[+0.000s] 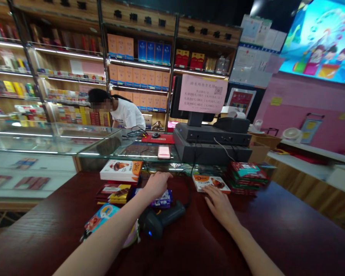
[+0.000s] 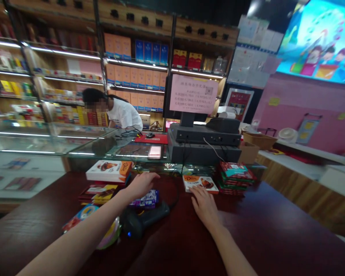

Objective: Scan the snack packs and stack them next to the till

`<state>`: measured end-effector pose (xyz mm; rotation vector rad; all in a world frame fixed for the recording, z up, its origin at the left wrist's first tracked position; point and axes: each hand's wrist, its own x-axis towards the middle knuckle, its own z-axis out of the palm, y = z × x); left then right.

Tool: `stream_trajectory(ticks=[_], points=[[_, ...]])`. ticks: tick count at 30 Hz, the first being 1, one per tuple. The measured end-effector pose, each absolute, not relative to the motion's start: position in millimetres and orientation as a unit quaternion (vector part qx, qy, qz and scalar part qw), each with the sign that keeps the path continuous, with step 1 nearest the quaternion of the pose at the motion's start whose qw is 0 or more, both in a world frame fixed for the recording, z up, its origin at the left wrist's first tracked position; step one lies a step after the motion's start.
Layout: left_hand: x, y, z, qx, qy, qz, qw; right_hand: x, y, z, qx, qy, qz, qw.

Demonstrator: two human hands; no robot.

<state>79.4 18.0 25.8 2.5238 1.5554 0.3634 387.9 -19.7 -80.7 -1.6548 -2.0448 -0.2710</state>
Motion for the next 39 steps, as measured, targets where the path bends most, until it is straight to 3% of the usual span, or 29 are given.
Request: stream_trajectory(ticks=[18, 28, 39], points=[[-54, 27, 21, 0.765, 0.589, 0.260, 0.010, 272, 15, -32, -0.523, -0.814, 0.013, 0.250], [-99, 28, 10, 0.681, 0.679, 0.266, -0.061, 207, 28, -14, -0.504, -0.820, 0.080, 0.259], [-126, 40, -16, 0.610, 0.724, 0.322, -0.010, 151, 41, -5, -0.448, -0.796, 0.224, 0.340]])
